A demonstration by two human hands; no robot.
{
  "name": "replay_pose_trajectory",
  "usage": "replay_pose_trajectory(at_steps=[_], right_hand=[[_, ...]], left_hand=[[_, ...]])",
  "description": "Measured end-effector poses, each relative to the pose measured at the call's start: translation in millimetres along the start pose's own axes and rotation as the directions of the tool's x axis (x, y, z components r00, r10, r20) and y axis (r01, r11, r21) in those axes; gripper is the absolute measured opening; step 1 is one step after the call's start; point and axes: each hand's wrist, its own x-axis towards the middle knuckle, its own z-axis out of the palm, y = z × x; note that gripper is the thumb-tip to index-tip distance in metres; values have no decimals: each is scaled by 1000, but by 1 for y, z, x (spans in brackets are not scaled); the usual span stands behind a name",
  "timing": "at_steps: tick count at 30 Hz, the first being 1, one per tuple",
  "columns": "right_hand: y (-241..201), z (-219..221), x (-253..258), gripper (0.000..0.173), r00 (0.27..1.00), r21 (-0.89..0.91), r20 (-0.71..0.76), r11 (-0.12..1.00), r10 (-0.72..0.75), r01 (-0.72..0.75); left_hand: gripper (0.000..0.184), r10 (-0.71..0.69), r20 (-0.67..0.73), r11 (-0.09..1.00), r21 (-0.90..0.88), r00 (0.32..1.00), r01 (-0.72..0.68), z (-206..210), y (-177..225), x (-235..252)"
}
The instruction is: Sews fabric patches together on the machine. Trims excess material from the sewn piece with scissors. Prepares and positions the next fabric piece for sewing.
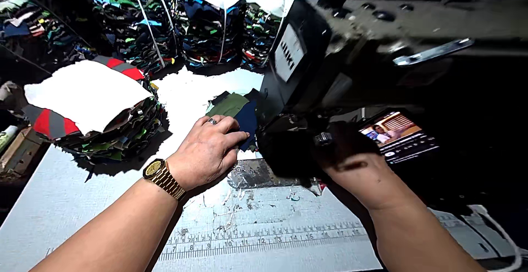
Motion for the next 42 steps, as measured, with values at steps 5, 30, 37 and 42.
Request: replay_pose_trajectory(at_steps=[5,30,37,42], right_hand=[[-6,-22,-16,27,910,34,287,947,297,-320],[4,-92,-62,24,664,615,713,252,225,-747],[1,-98,-133,26,653,647,757,113,19,-754],[5,-103,-151,38,586,629,777,346,-232,-696]], left_hand=[[44,-13,-78,994,110,997,22,6,2,-1],[49,-417,275,906,196,866,374,-42,77,-27],[49,-191,145,982,15,971,191,-35,39,-49],[57,-166,90,979,137,982,153,-9,41,-71]])
